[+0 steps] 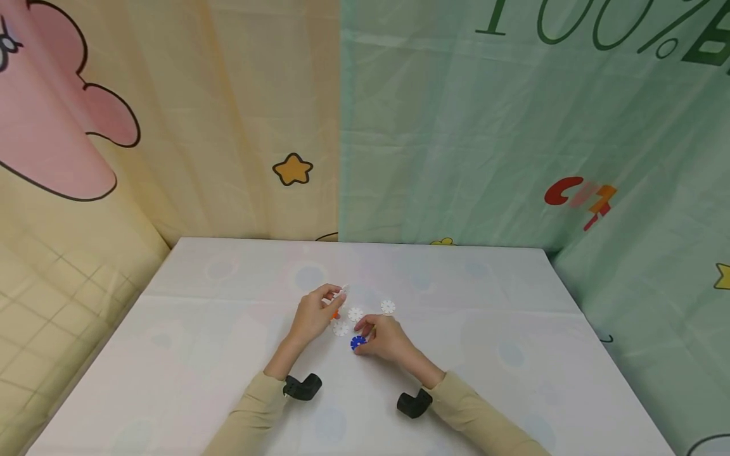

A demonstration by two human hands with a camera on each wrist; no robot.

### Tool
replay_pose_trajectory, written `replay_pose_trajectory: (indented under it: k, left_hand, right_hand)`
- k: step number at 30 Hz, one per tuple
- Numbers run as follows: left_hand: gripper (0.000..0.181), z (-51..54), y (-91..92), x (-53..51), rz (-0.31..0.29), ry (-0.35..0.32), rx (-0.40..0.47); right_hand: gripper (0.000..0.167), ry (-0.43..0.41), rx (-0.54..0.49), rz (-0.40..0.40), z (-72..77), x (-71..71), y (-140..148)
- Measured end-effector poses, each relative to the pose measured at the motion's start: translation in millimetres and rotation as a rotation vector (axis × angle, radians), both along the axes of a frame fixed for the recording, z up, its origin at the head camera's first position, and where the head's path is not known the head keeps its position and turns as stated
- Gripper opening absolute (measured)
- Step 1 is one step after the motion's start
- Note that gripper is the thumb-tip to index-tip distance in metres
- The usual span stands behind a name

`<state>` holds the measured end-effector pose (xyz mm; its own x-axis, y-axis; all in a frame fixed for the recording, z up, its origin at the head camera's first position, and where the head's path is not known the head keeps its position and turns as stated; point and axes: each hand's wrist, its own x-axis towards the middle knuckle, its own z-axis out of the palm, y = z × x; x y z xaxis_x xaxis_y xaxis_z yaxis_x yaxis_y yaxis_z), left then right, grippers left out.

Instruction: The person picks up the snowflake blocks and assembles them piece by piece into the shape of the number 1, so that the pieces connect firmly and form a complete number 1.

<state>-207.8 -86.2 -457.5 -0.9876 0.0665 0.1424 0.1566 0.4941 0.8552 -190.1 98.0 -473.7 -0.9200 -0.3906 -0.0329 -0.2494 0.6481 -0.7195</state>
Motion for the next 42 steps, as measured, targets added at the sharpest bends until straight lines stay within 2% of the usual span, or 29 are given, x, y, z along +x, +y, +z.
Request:
replay_pose_trajectory:
  k: [7,13,19,29,35,42]
  left_hand:
    - [0.027,-1.3,0.2,-0.2,-0.012,-0.002,0.002]
    - [0.027,-0.7,0.6,-0.1,-0.005,-0.008,-0.005]
    - [0.027,-0.2,1.3,-1.0,0.006,0.026,-0.042]
    - [0.025,0.8,4.9,-0.8,0.003,0.045,-0.04]
    - [0.025,0.9,9.6,-2.0,-0.006,0.064,-0.027]
    - [0.026,-1.6,14.8,-6.2,-0.001,0.052,-0.005]
  right_hand:
    - [0.026,0.039,0.083,0.066,1.7,0.2,-1.4]
    - [0.024,0.03,0.059,0.064,0.7,-1.3,0.5]
    - [0.024,0.002,0.023,0.049,1.5,-2.2,5.6]
    - [0.008,0.012,0.013,0.081,0.1,-7.2,18.3]
    - [0.011,0.049,-0.04,0.033,7.0,-11.7,21.2]
    - [0.016,0.081,-0.102,-0.078,17.0,-22.2,24.7]
